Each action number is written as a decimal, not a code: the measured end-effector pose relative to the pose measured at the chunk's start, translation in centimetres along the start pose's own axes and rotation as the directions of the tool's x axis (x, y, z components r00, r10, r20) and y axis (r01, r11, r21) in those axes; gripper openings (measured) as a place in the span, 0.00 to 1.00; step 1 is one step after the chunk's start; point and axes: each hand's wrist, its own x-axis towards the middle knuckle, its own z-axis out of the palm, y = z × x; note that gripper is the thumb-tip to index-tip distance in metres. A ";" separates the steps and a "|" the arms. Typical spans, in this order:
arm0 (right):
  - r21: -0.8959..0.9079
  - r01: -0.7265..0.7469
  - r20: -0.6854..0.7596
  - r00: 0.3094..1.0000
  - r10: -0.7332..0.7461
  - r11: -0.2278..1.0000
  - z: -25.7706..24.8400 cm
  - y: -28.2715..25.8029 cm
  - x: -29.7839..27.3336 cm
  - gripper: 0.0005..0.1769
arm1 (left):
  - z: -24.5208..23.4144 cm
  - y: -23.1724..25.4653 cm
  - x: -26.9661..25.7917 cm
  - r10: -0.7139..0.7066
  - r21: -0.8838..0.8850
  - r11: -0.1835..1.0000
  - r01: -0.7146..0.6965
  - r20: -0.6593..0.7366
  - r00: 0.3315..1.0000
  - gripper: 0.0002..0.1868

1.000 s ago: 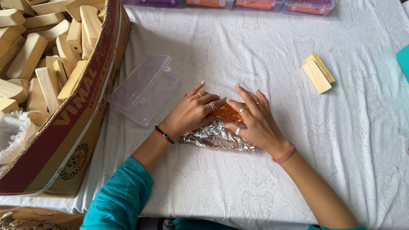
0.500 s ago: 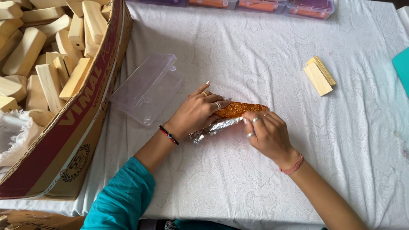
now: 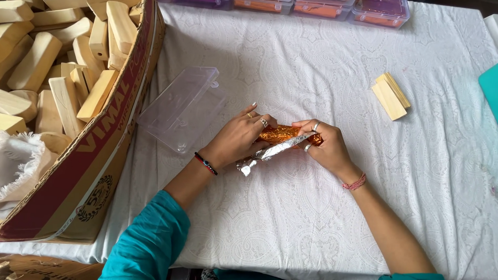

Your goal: The recorder is wrapping rectangular wooden pieces in foil and placing them into clear plastic boxes.

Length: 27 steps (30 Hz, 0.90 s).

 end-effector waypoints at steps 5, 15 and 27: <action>0.175 -0.084 -0.016 0.996 0.088 0.981 0.3 0.1 0.3 0.08 | -0.2 -1.8 -1.5 0.008 -0.193 0.981 -0.010 -0.011 1.000 0.22; 0.142 -0.062 -0.002 0.998 0.063 0.988 0.2 -0.2 0.2 0.06 | -1.5 0.1 -2.3 0.223 0.015 0.975 -0.222 -0.111 0.969 0.45; 0.246 -0.294 -0.014 0.952 0.307 0.924 -1.0 -0.4 -1.2 0.09 | 3.2 -1.2 -1.1 -0.506 -0.804 0.526 0.278 -0.033 0.862 0.13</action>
